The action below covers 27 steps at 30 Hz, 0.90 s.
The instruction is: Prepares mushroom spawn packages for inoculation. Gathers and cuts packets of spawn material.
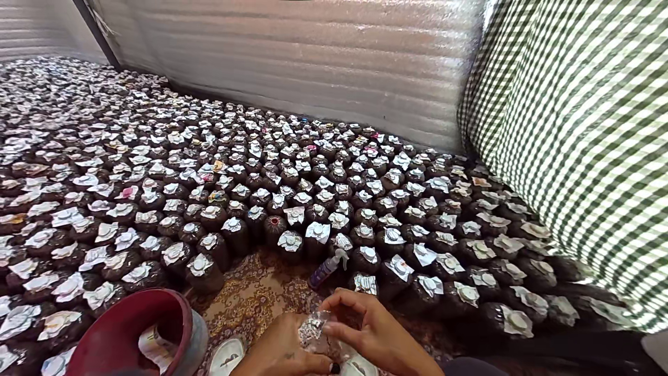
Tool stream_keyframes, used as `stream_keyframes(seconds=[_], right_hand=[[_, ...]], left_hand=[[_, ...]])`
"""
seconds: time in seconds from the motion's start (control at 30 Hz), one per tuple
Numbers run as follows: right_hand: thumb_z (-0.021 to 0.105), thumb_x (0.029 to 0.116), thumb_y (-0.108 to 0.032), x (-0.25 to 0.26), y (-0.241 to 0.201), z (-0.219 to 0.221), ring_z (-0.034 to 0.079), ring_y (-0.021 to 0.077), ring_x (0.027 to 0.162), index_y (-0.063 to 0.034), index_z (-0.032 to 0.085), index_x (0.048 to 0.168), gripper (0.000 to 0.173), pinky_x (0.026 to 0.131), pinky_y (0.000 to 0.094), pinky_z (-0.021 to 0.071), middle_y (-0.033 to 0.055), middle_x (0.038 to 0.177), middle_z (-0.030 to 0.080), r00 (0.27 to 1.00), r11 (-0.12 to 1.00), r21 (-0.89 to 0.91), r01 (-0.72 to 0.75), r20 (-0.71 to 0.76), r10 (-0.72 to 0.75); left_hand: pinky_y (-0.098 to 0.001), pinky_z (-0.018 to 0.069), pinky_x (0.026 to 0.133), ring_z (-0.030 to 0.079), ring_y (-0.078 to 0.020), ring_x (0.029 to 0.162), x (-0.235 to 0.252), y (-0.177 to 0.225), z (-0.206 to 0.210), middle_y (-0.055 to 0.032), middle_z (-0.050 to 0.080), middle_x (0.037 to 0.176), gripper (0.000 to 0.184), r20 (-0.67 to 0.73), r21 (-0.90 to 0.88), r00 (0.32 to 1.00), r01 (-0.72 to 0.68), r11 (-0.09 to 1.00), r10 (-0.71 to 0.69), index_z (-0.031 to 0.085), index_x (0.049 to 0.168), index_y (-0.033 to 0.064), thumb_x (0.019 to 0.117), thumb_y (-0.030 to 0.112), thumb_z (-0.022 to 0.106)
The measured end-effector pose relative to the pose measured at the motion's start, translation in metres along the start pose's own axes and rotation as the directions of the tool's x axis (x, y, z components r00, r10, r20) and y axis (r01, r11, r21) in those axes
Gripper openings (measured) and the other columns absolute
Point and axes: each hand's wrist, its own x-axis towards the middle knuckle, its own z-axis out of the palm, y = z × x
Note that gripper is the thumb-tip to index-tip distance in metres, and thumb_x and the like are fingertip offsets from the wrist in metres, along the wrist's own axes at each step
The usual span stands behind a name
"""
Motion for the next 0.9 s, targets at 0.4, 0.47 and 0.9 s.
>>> stream_keyframes(seconds=[0.4, 0.47, 0.9], right_hand=[[0.044, 0.1075, -0.048, 0.008, 0.017, 0.02, 0.058, 0.01, 0.067, -0.01, 0.067, 0.095, 0.046, 0.063, 0.031, 0.0509, -0.0009, 0.076, 0.06, 0.941, 0.962, 0.066, -0.266, -0.2, 0.274], [0.051, 0.1065, -0.042, 0.007, 0.015, 0.01, 0.068, 0.0147, 0.091, -0.0047, 0.068, 0.122, 0.044, 0.079, 0.0337, 0.0594, 0.006, 0.105, 0.071, 0.952, 0.92, 0.292, -0.26, -0.084, 0.296], [0.083, 0.0849, -0.011, 0.009, 0.004, 0.05, 0.072, 0.0152, 0.084, 0.0014, 0.073, 0.097, 0.02, 0.074, 0.0312, 0.0643, 0.0087, 0.096, 0.072, 0.872, 0.964, 0.248, 0.096, -0.489, 0.039]], left_hand=[[-0.0385, 0.0571, 0.093, 0.069, -0.0143, 0.1, 0.005, -0.005, 0.007, -0.0065, 0.071, 0.112, 0.064, -0.031, -0.176, 0.999, -0.048, 0.983, 0.044, 0.06, 0.13, 0.0069, 0.0842, 0.048, 0.079], [-0.0377, 0.0569, 0.096, 0.068, -0.0143, 0.108, 0.007, -0.009, 0.003, -0.0092, 0.068, 0.121, 0.069, -0.215, -0.284, 0.975, -0.119, 0.951, 0.058, 0.049, 0.14, 0.0022, 0.093, 0.049, 0.068], [-0.0376, 0.0497, 0.11, 0.058, -0.0208, 0.131, 0.009, -0.003, 0.004, -0.0112, 0.062, 0.141, 0.033, -0.582, -0.276, 0.748, -0.55, 0.788, 0.319, 0.068, 0.129, 0.0006, 0.1026, 0.011, 0.05]])
